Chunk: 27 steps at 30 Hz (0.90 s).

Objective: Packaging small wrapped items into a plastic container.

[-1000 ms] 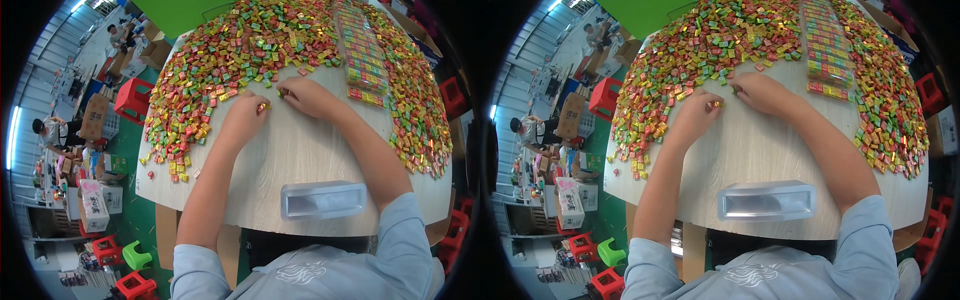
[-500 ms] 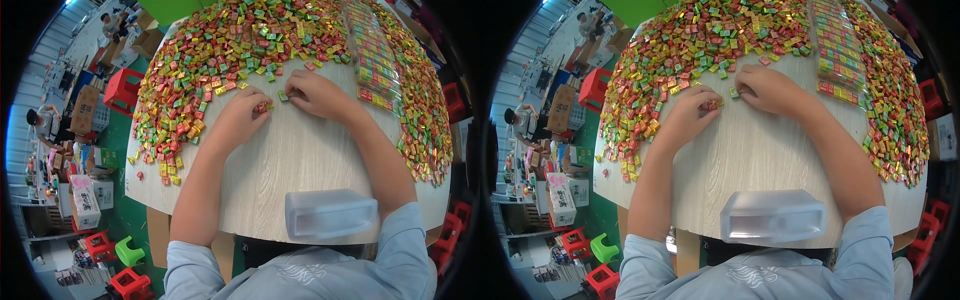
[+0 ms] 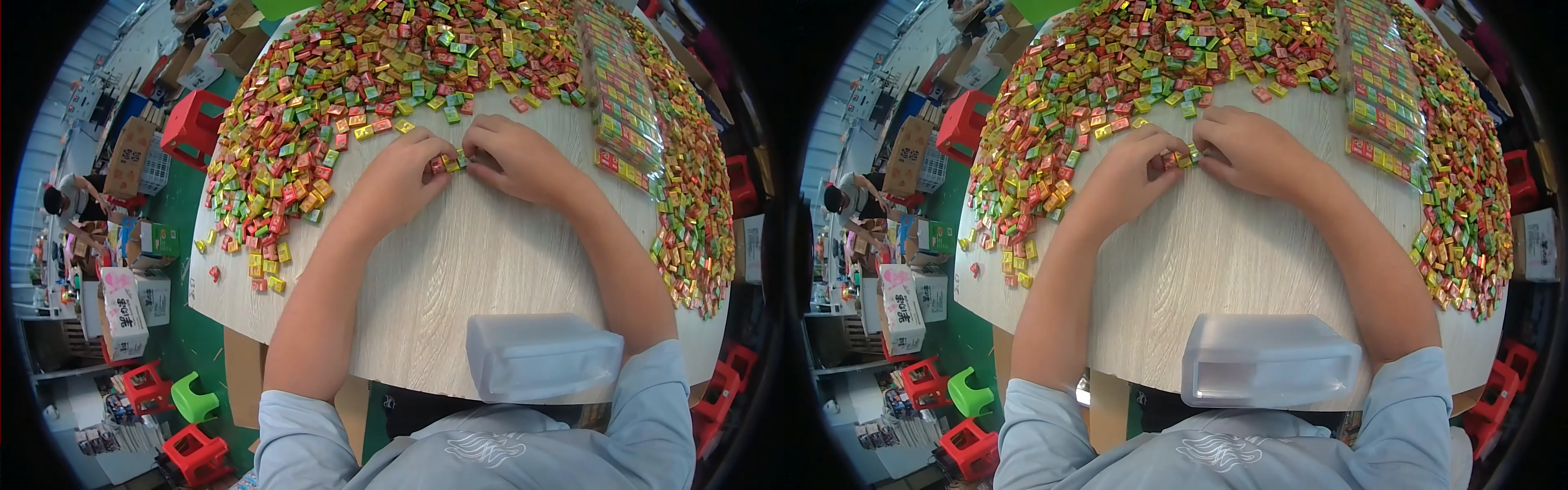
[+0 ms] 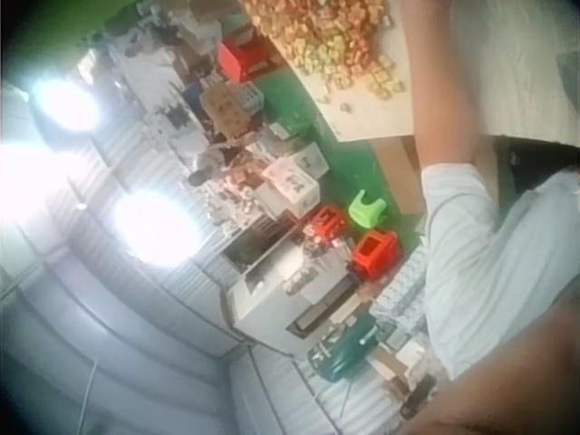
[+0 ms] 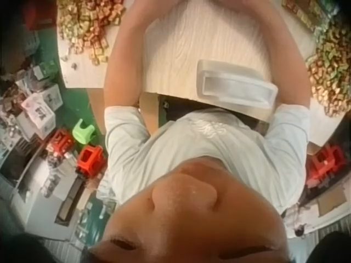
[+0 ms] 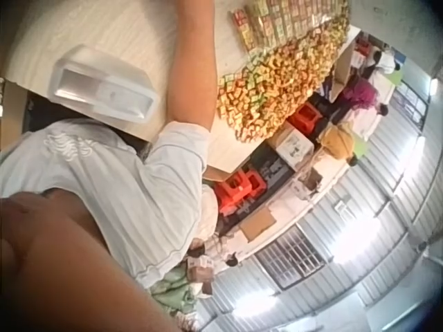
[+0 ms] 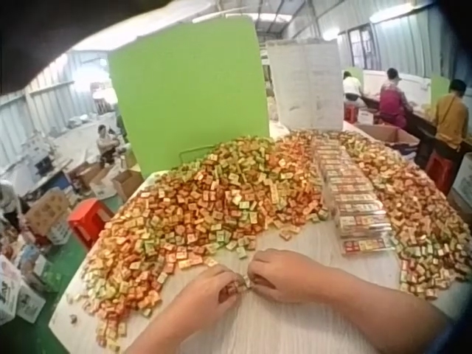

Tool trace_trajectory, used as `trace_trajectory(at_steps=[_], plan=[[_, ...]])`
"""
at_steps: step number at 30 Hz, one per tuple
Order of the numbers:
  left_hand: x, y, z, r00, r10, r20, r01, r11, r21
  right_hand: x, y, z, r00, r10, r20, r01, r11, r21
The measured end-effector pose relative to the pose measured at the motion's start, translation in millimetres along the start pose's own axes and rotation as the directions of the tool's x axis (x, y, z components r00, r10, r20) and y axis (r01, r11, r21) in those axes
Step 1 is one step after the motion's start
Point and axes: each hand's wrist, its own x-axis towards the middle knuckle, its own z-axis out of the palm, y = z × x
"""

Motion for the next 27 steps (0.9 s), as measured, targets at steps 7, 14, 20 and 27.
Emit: trace_trajectory(at_steps=[7, 14, 20, 27], plan=[[-3.1, 3.3, -14.6, 0.992, -0.12, 0.029, 0.122, 0.989, -0.078, -1.8, 5.0, 1.0, 1.0, -0.006, 0.003, 0.006, 0.999, 0.054], [-5.8, -31.3, -32.1, 0.93, -0.037, -0.366, 0.225, 0.844, 0.487, -0.8, 13.1, 2.2, 1.0, 0.005, 0.026, -0.007, 0.995, 0.104], [-7.3, -30.0, -28.1, 0.953, -0.087, -0.291, 0.249, 0.775, 0.581, -1.9, 13.9, 1.8, 0.999, 0.01, 0.032, -0.014, 0.993, 0.119], [-6.0, -26.8, -28.8, 0.941, -0.202, -0.271, 0.313, 0.823, 0.473, -1.8, 12.7, 1.6, 0.998, 0.042, 0.052, -0.047, 0.993, 0.112]])
